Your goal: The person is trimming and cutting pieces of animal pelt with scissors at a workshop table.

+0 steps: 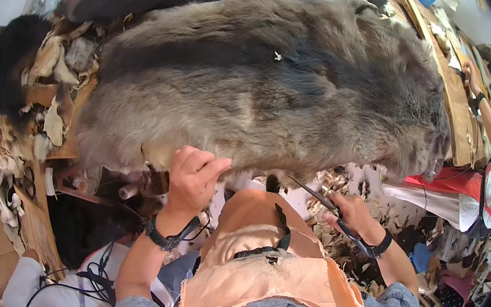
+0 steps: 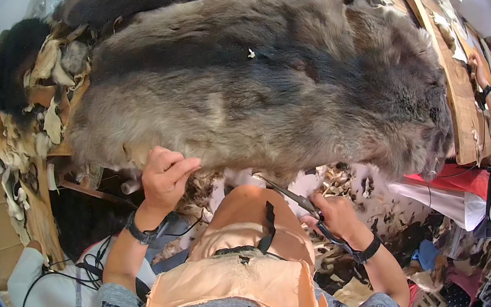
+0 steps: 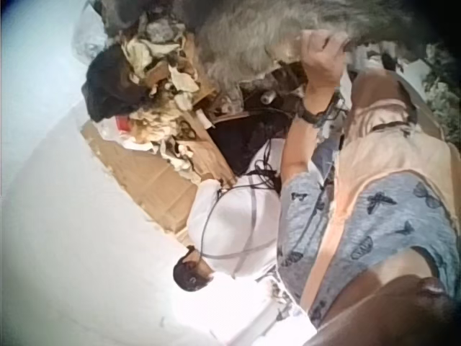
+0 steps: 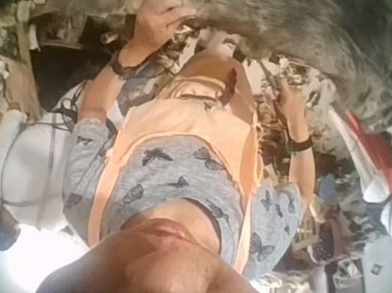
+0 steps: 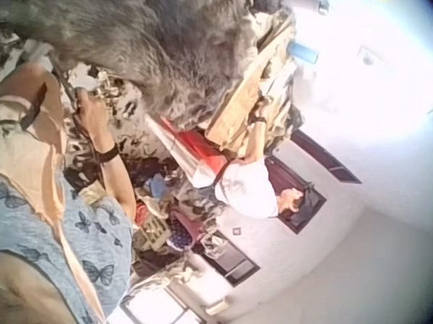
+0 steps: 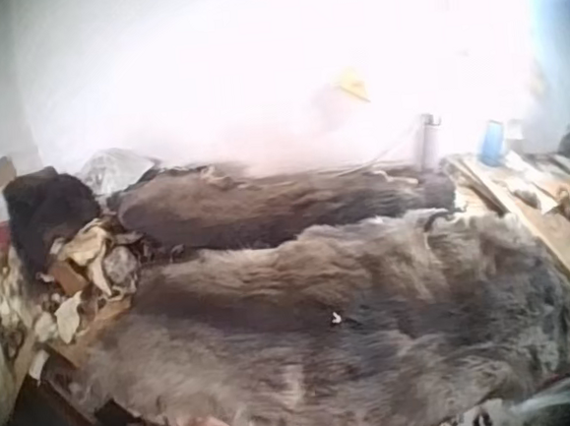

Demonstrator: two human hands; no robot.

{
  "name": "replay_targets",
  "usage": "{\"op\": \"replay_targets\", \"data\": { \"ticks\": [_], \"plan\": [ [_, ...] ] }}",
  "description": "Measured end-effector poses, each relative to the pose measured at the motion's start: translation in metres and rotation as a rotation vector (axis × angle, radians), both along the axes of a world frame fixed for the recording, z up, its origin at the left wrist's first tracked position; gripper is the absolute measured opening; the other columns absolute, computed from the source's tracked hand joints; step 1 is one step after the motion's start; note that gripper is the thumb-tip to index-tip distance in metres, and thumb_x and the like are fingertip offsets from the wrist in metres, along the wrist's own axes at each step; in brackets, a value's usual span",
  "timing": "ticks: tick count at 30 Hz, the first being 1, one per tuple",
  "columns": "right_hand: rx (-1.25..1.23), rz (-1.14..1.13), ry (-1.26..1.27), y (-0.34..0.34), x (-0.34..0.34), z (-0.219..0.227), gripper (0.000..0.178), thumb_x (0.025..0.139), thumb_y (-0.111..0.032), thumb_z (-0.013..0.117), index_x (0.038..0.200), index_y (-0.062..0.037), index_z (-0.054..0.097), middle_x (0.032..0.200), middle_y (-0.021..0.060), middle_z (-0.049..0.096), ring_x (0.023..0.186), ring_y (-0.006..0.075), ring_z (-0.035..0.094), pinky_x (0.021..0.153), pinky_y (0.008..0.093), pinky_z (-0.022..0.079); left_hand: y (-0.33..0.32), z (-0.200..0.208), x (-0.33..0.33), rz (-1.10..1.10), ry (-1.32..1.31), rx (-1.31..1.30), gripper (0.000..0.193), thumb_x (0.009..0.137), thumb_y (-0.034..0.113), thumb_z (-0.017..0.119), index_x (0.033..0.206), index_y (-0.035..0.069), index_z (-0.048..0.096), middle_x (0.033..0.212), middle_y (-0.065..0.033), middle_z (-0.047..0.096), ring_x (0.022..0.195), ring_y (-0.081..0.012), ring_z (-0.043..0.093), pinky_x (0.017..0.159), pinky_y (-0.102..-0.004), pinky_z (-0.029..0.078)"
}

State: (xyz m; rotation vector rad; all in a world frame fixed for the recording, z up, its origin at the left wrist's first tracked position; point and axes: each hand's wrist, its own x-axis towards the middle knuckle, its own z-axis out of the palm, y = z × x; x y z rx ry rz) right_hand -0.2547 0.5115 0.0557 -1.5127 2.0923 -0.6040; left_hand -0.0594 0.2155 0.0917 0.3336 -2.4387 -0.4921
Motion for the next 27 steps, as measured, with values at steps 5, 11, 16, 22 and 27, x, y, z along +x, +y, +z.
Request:
{"op": "replay_targets", "data": {
  "ticks": [5, 11, 16, 22, 27],
  "plan": [
    [0.002, 0.055, -0.052, -0.017, 0.0, 0.012, 0.036, 0.079, -0.031, 0.062, 0.092, 0.0005, 0.051, 0.057, 0.0164, 0.05, 0.053, 0.0355, 0.054, 0.047, 0.0378, 0.041, 0.007, -0.001, 0.003, 0.015, 0.076, -0.01, 0.022, 0.058, 0.004, 0.073, 0.078, 0.01, 0.067, 0.073, -0.0019, 0.05, 0.067, -0.0226, 0.048, 0.058, -0.0327, 0.041],
    [0.097, 0.016, -0.049, -0.019, 0.001, 0.021, 0.039, 0.08, -0.038, 0.06, 0.096, -0.0033, 0.053, 0.062, 0.0172, 0.054, 0.059, 0.0364, 0.057, 0.052, 0.0429, 0.044, 0.008, -0.011, 0.005, 0.02, -0.111, -0.027, 0.015, 0.062, 0.008, 0.065, 0.076, 0.013, 0.063, 0.072, -0.0007, 0.054, 0.07, -0.02, 0.052, 0.06, -0.0327, 0.039],
    [-0.089, -0.066, -0.024, -0.015, -0.008, 0.025, 0.038, 0.078, -0.037, 0.062, 0.096, -0.0042, 0.053, 0.066, 0.015, 0.057, 0.059, 0.0351, 0.057, 0.052, 0.0397, 0.045, 0.008, 0.002, 0.017, 0.056, -0.085, 0.111, 0.017, 0.069, 0.011, 0.068, 0.085, 0.009, 0.063, 0.082, -0.0063, 0.058, 0.076, -0.0257, 0.055, 0.068, -0.0356, 0.043],
    [-0.213, -0.442, 0.206, 0.015, -0.038, 0.047, 0.025, 0.071, -0.005, 0.065, 0.093, -0.0032, 0.052, 0.07, 0.0123, 0.058, 0.061, 0.0238, 0.059, 0.054, 0.0308, 0.045, -0.037, 0.042, 0.001, 0.284, -0.215, 0.224, 0.017, 0.076, 0.006, 0.058, 0.092, 0.004, 0.062, 0.097, -0.0109, 0.058, 0.09, -0.0274, 0.055, 0.082, -0.0348, 0.042],
    [-0.28, -0.796, 0.466, 0.041, -0.102, 0.055, 0.033, 0.072, 0.007, 0.06, 0.102, -0.0063, 0.052, 0.074, 0.0111, 0.055, 0.062, 0.0215, 0.053, 0.056, 0.0285, 0.043, -0.086, 0.049, -0.032, 0.279, -0.415, 0.089, 0.027, 0.073, 0.004, 0.056, 0.1, 0.008, 0.062, 0.108, -0.0128, 0.054, 0.102, -0.03, 0.051, 0.088, -0.0362, 0.04]
  ]
}}
